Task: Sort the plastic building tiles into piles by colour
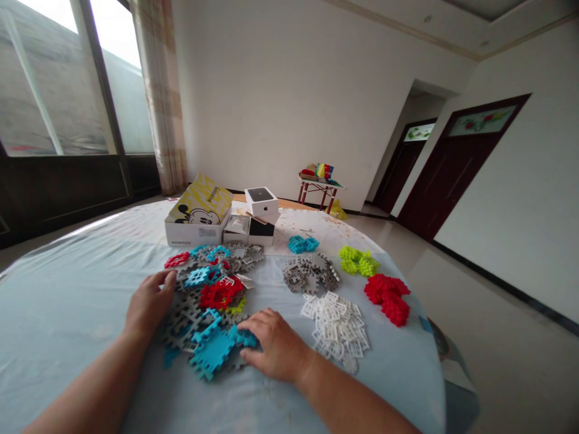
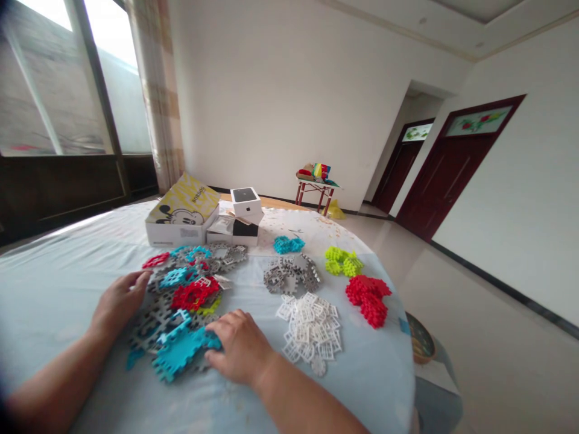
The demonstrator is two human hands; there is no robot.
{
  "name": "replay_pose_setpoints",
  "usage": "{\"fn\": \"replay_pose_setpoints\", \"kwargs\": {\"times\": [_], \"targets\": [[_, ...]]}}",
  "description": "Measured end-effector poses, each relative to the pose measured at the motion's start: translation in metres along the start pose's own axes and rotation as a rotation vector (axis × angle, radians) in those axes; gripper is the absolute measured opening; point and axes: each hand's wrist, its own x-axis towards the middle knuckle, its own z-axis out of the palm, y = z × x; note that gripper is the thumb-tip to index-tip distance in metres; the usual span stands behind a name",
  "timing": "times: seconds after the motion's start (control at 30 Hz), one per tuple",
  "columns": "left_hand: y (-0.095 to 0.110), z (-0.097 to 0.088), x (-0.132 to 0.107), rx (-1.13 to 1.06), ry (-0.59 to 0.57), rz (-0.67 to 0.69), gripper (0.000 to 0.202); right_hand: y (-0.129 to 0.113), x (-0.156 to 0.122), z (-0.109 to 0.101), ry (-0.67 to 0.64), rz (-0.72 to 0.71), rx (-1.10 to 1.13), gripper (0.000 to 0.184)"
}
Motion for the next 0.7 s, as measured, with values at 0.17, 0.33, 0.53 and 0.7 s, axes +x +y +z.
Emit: {"fn": "replay_pose_setpoints", "kwargs": {"times": [0.17,0.33,0.53,0.7], "targets": [[-0.003,0.004,0.003,0.014,0.003,-0.014,0.047,-0.001,-0.003,-0.004,-0.029,-0.043,0.009,0.043],[-0.006,0.008,0.004,0.019,0.012,-0.008,0.048,-0.002,-0.003,-0.004,-0.090,-0.088,-0.060,0.050],[-0.013,0.014,0.006,0.012,0.024,-0.012,0.046,-0.005,0.000,-0.008,-0.123,-0.084,-0.006,0.052],[-0.010,0.011,0.005,-0.029,-0.018,-0.049,0.045,0.006,0.018,-0.039,-0.037,-0.011,0.048,0.058]]}}
